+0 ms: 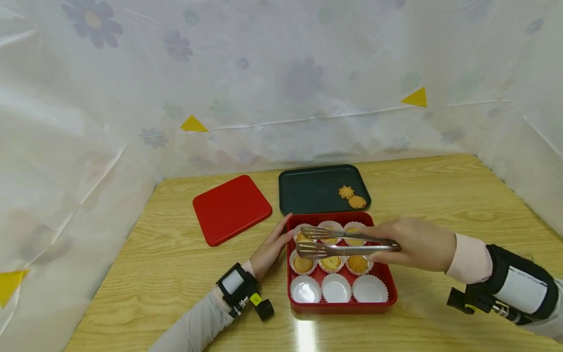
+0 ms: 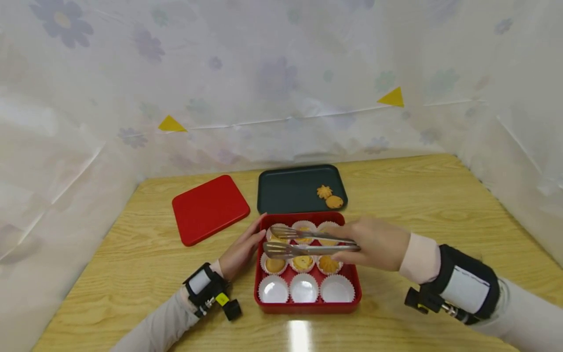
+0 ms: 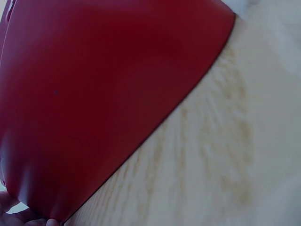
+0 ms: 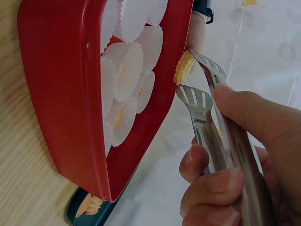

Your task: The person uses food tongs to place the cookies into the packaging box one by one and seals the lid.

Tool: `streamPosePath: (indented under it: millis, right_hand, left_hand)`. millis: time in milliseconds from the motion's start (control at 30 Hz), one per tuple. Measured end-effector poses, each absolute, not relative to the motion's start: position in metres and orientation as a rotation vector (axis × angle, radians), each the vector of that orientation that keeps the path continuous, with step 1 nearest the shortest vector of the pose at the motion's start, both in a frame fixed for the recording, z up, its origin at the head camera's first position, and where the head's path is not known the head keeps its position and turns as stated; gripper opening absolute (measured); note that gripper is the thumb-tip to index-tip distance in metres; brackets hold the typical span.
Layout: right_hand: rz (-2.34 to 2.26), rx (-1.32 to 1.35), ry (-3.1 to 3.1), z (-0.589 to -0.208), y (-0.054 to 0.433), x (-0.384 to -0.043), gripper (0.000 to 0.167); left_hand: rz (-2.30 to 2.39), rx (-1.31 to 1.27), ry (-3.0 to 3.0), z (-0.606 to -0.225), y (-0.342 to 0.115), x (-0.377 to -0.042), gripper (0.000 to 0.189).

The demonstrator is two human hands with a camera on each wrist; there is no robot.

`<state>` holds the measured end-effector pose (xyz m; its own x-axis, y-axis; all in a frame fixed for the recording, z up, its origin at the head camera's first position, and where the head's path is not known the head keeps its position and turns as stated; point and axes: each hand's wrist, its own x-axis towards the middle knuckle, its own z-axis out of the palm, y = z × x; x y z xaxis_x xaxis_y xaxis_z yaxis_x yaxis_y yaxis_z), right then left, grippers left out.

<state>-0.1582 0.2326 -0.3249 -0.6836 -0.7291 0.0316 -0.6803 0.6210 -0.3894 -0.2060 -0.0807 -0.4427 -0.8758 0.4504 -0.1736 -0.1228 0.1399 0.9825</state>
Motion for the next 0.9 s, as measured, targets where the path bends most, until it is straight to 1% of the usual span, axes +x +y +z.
streamPosePath:
  millis: [233,433,733,900]
  right_hand:
    - [-0.581,-1.189,2.645,-0.327,0.228,-0.149,0.050]
    - [-0.543,-1.234,2.602,-0.332,0.225,-0.143,0.053]
    - [-0.548,-1.189,2.549,-0.334,0.223,-0.140,0.056]
    - [-0.544,-1.184,2.541,-0.337,0.221,-0.138,0.054]
  left_hand:
    - [1.787,0.301,2.004,-0.444,-0.081,-0.207,0.059]
    - [1.787,0.299,2.000,-0.442,-0.080,-0.206,0.060]
    - [1.790,0.301,1.992,-0.442,-0.080,-0.206,0.060]
    - [1.799,0.314,1.988,-0.442,-0.081,-0.206,0.060]
